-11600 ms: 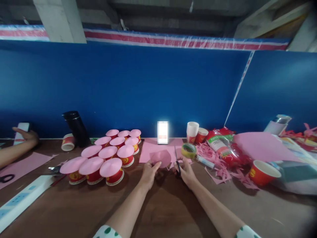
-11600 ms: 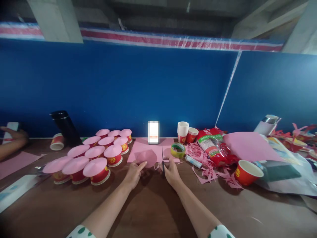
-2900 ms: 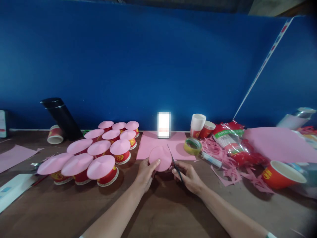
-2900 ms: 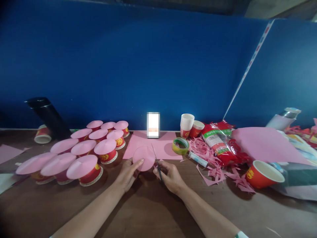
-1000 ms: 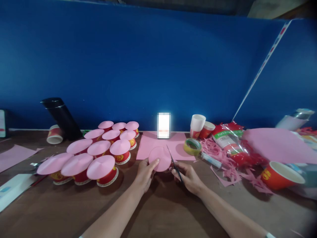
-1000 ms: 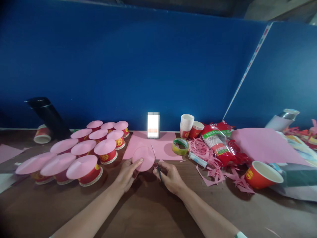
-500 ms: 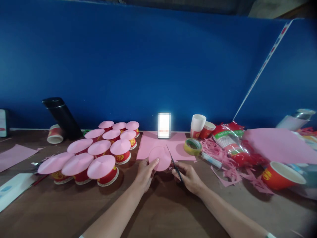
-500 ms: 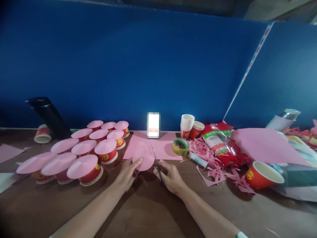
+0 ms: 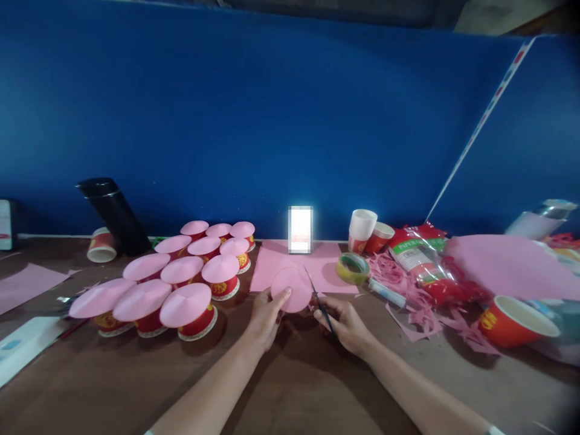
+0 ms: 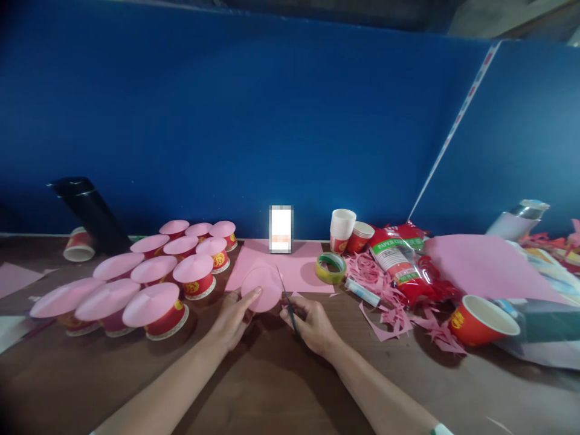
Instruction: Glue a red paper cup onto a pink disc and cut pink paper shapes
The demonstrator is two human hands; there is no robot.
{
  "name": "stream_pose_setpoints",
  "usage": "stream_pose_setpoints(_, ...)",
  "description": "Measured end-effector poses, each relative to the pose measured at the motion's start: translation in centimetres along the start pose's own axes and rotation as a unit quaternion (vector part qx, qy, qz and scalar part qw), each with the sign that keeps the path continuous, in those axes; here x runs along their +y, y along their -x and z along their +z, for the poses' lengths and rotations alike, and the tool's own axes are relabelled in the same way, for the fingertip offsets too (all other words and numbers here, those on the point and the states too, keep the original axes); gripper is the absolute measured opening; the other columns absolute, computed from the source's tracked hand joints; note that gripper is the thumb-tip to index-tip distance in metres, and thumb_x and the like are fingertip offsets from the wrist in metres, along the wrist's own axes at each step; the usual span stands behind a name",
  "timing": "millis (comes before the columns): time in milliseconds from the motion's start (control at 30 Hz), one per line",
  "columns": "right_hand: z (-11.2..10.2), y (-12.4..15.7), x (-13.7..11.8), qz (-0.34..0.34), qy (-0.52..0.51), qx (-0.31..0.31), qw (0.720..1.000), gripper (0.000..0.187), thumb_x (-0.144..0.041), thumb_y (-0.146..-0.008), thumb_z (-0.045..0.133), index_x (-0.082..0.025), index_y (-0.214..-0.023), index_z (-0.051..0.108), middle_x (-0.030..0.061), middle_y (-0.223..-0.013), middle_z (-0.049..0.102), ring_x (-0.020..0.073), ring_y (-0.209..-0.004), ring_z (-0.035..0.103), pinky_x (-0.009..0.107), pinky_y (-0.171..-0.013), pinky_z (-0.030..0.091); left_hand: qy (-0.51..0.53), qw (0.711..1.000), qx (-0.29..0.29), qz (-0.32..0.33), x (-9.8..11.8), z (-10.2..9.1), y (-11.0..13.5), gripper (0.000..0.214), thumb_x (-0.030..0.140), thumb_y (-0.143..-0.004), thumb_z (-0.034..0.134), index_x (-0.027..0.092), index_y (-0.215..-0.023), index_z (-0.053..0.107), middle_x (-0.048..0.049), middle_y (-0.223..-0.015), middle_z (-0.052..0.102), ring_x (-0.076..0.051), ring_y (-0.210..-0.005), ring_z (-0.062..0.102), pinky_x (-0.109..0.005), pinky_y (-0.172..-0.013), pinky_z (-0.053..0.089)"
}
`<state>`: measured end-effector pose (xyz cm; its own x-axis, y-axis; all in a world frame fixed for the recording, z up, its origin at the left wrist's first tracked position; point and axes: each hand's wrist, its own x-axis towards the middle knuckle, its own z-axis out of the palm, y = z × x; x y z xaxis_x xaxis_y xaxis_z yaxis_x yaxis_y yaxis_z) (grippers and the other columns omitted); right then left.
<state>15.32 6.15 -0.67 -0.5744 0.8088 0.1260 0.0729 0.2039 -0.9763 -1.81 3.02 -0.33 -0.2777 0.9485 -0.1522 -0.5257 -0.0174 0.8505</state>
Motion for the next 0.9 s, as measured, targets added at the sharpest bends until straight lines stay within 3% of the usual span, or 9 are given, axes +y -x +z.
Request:
stream_pose_setpoints(400, 0.09, 0.14, -0.41, 0.006, -0.03, 0.002, 1.0, 0.035, -0.041, -0.074, 0.061, -0.012, -0.095, 0.06, -0.0016, -0.06, 0.05, 0.0081, -0.052, 0.043, 0.02, -0.048, 0.036, -0.015, 1.0, -0.001, 0.003, 0.03, 0.32, 0.13, 0.04, 0.032, -0.056, 0.075, 0.007, -0.087, 0.065, -0.0113, -0.075, 0.069, -0.019, -0.067, 0.064, -0.028, -0.066, 0.05)
stream_pose_setpoints(900, 0.02, 0.2, -0.37, -0.008, -0.033, -0.004, 0.999, 0.028, -0.036, -0.078, 0.058, -0.012, -0.09, 0.059, -0.0014, -0.061, 0.049, 0.0079, -0.053, 0.041, 0.02, -0.049, 0.035, -0.026, 0.999, -0.035, 0.009, -0.02, 0.11, 0.19, 0.039, 0.032, -0.063, 0.071, 0.006, -0.092, 0.063, -0.0132, -0.081, 0.069, -0.022, -0.073, 0.064, -0.03, -0.069, 0.05)
